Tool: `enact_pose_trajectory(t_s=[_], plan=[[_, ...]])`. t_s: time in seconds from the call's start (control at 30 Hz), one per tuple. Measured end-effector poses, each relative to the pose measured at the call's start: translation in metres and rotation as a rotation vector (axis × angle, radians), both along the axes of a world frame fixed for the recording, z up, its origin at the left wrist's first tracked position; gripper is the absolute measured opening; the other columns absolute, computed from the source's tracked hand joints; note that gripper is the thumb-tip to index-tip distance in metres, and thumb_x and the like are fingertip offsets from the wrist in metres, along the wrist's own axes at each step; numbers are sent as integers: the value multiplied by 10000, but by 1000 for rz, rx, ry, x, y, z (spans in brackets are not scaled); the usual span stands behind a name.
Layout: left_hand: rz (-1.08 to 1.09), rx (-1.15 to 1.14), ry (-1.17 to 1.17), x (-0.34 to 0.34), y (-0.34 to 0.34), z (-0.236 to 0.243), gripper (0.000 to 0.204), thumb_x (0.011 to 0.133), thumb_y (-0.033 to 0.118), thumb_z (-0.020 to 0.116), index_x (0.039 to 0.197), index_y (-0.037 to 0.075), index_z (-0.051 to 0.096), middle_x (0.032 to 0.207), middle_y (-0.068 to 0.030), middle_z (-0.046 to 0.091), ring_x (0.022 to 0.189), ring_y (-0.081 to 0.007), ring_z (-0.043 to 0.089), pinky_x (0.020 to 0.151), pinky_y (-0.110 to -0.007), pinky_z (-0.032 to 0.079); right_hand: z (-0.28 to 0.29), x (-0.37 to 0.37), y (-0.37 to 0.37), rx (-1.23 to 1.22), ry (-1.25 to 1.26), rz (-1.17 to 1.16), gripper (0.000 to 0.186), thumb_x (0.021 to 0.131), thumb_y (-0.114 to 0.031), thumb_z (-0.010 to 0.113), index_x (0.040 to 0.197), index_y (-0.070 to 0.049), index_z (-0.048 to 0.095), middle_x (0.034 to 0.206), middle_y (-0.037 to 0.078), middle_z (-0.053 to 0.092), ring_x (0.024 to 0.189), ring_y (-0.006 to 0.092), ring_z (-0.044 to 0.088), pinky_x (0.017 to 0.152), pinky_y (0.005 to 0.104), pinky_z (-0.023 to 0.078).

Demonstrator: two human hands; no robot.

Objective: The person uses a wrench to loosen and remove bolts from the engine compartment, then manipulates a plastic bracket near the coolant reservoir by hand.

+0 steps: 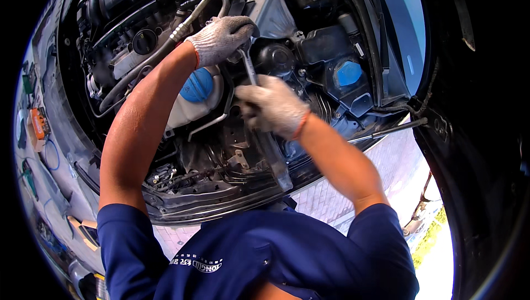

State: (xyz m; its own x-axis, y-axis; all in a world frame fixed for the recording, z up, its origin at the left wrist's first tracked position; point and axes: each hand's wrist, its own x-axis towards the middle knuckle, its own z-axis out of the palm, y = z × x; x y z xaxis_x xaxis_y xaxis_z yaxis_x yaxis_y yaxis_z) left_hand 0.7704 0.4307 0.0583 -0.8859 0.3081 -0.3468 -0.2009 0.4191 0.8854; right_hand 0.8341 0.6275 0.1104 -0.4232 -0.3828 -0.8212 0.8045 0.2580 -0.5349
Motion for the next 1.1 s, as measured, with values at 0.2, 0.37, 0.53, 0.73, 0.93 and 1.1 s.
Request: enact_pose_trajectory(t_s=[0.2, 0.37, 0.53, 0.73, 0.93, 1.1], plan=[[88, 126, 18, 4, 0, 1, 338, 1117, 298, 481, 1204, 35, 674, 913, -99, 700, 830, -179, 664, 726, -352, 577, 16, -102, 65, 201, 458, 751, 357, 919, -281, 725, 1080, 35, 681, 847, 66, 681, 739, 133, 655, 686, 291, 549], [95, 97, 186, 5, 4, -16, 245, 1095, 211, 500, 1114, 22, 653, 838, -92, 681, 711, -195, 640, 689, -364, 544, -2, -80, 61, -20, 57, 434, 449, 946, -494, 751, 927, -64, 624, 654, -3, 560, 515, 80, 487, 450, 250, 367], [166, 18, 246, 6, 9, -17, 210, 1040, 212, 557, 1101, 37, 656, 855, -173, 695, 780, -325, 697, 740, -422, 545, 8, -66, 48, 127, -21, 331, 407, 946, -475, 759, 918, -89, 636, 664, -8, 550, 519, 61, 458, 448, 226, 347], [151, -16, 202, 4, 7, -11, 200, 1032, 218, 574, 1063, 33, 643, 795, -196, 673, 774, -378, 694, 726, -449, 538, 13, -15, 17, 4, -214, -140, 182, 1011, -202, 670, 917, -87, 566, 647, -38, 457, 508, 51, 405, 429, 217, 281], [160, 1, 229, 2, 13, -18, 199, 1035, 202, 579, 1060, 19, 651, 782, -183, 681, 752, -358, 702, 708, -447, 547, 15, 3, -4, -67, -350, -345, 281, 1005, -117, 566, 741, -96, 474, 596, 4, 393, 469, 104, 341, 421, 269, 264], [151, 19, 95, 2, 7, -6, 228, 1008, 232, 584, 1043, 14, 641, 848, -257, 692, 828, -434, 706, 752, -503, 554, 13, 35, -43, -97, -266, -473, 308, 996, -172, 589, 716, -100, 482, 565, -1, 399, 411, 117, 336, 397, 293, 254]])
